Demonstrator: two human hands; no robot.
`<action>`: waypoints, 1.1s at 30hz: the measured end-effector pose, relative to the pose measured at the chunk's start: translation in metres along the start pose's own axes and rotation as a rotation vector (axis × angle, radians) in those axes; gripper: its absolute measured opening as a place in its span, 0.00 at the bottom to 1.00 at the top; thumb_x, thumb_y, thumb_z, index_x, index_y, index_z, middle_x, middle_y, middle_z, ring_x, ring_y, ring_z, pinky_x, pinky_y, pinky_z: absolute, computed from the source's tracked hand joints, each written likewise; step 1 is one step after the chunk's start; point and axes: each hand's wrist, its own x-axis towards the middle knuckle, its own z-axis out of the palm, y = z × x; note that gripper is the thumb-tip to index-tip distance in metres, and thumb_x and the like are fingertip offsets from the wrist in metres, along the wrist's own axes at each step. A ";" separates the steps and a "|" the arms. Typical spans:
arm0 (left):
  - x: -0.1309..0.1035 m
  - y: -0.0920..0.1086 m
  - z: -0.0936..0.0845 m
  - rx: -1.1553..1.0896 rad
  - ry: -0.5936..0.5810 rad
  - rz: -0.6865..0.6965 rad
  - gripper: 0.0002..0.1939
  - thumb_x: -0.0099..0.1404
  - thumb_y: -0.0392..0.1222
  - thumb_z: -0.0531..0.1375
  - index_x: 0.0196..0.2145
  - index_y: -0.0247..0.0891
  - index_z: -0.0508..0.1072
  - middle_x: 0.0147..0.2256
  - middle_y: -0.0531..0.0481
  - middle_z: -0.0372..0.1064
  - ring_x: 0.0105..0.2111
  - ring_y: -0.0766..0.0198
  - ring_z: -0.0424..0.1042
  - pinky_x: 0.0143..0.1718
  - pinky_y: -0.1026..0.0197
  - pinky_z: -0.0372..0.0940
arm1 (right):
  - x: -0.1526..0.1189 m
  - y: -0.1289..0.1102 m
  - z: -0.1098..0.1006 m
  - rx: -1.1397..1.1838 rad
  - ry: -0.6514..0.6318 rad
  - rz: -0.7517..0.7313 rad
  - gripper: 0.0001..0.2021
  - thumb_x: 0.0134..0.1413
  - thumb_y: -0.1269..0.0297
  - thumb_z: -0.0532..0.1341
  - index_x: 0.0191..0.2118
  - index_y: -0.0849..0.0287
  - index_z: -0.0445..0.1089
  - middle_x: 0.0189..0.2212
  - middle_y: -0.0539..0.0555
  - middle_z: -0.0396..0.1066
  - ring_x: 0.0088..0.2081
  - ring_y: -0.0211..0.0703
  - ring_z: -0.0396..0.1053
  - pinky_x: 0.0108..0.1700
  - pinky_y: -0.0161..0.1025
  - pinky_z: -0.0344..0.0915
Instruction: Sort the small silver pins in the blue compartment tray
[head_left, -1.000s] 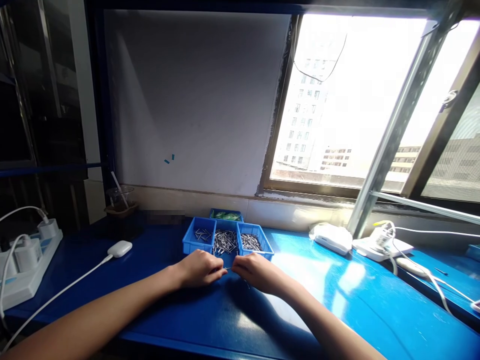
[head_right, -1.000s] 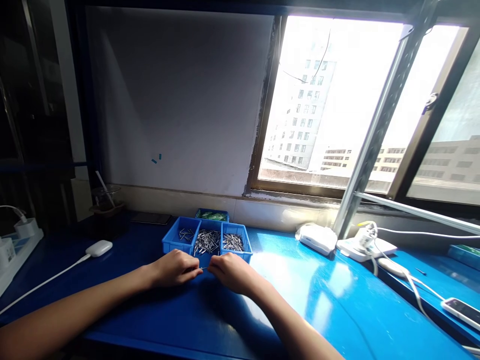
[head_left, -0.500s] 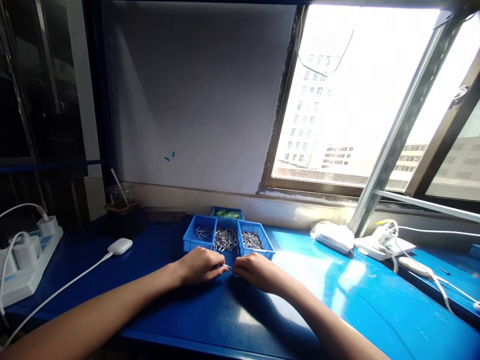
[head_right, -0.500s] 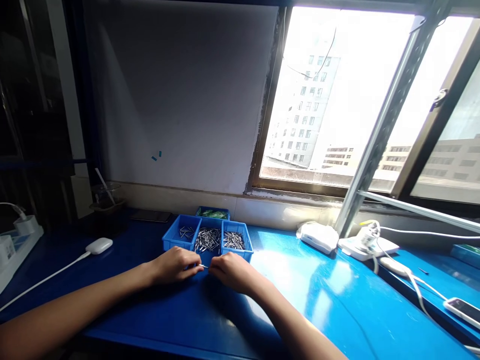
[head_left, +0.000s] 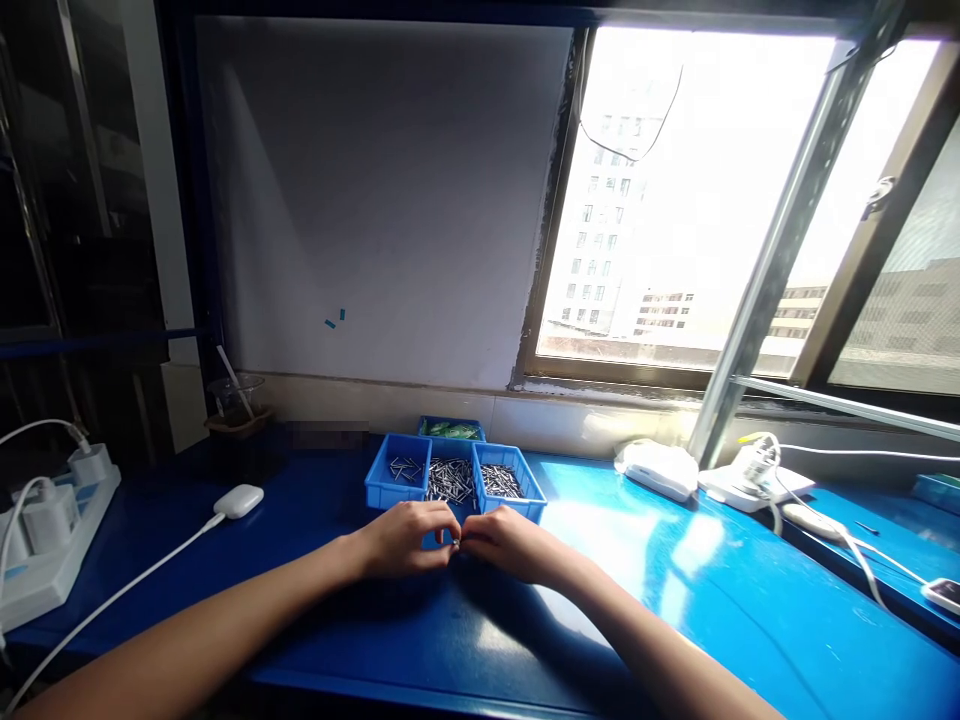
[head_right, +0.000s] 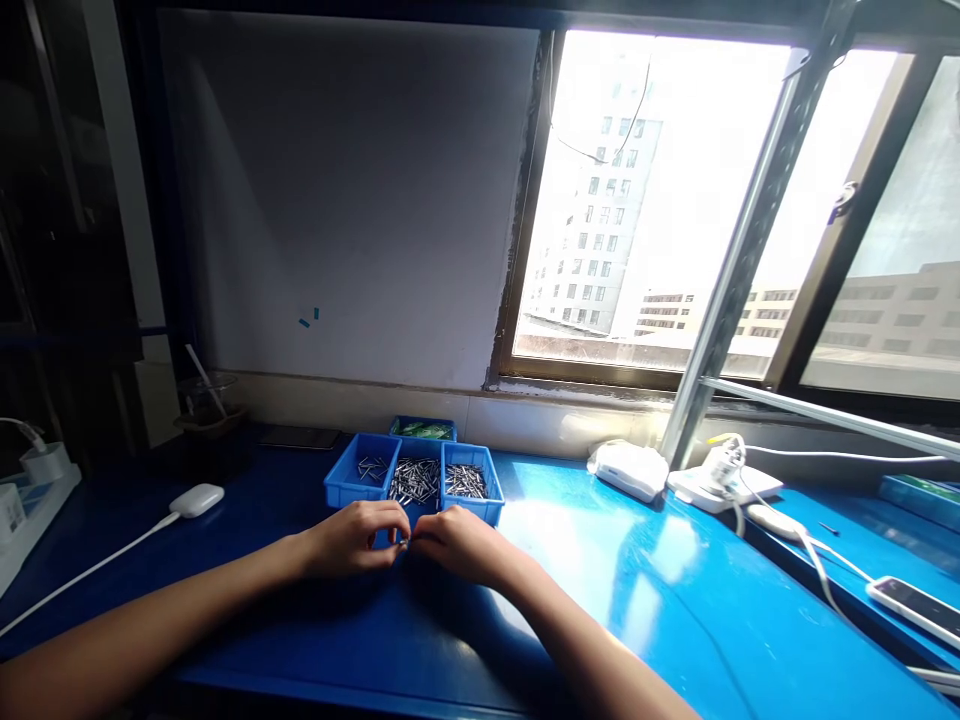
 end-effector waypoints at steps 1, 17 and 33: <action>0.000 0.001 0.000 -0.009 -0.003 -0.011 0.07 0.59 0.32 0.58 0.37 0.37 0.71 0.35 0.51 0.70 0.31 0.66 0.69 0.33 0.67 0.63 | 0.000 0.000 -0.001 -0.017 0.002 0.003 0.09 0.59 0.67 0.57 0.37 0.59 0.75 0.27 0.52 0.74 0.27 0.38 0.69 0.30 0.32 0.60; 0.002 -0.006 0.000 0.241 -0.023 -0.080 0.07 0.66 0.39 0.57 0.35 0.36 0.74 0.32 0.50 0.75 0.32 0.61 0.73 0.31 0.65 0.59 | -0.003 0.001 -0.004 -0.058 0.093 0.013 0.11 0.61 0.62 0.56 0.35 0.59 0.74 0.25 0.52 0.73 0.26 0.38 0.68 0.28 0.33 0.57; 0.001 -0.004 -0.001 0.279 -0.039 -0.098 0.11 0.66 0.43 0.57 0.28 0.36 0.71 0.24 0.53 0.71 0.23 0.66 0.67 0.24 0.65 0.50 | -0.004 0.003 -0.002 -0.057 0.095 -0.017 0.13 0.63 0.62 0.53 0.33 0.58 0.72 0.24 0.51 0.72 0.26 0.37 0.66 0.29 0.33 0.56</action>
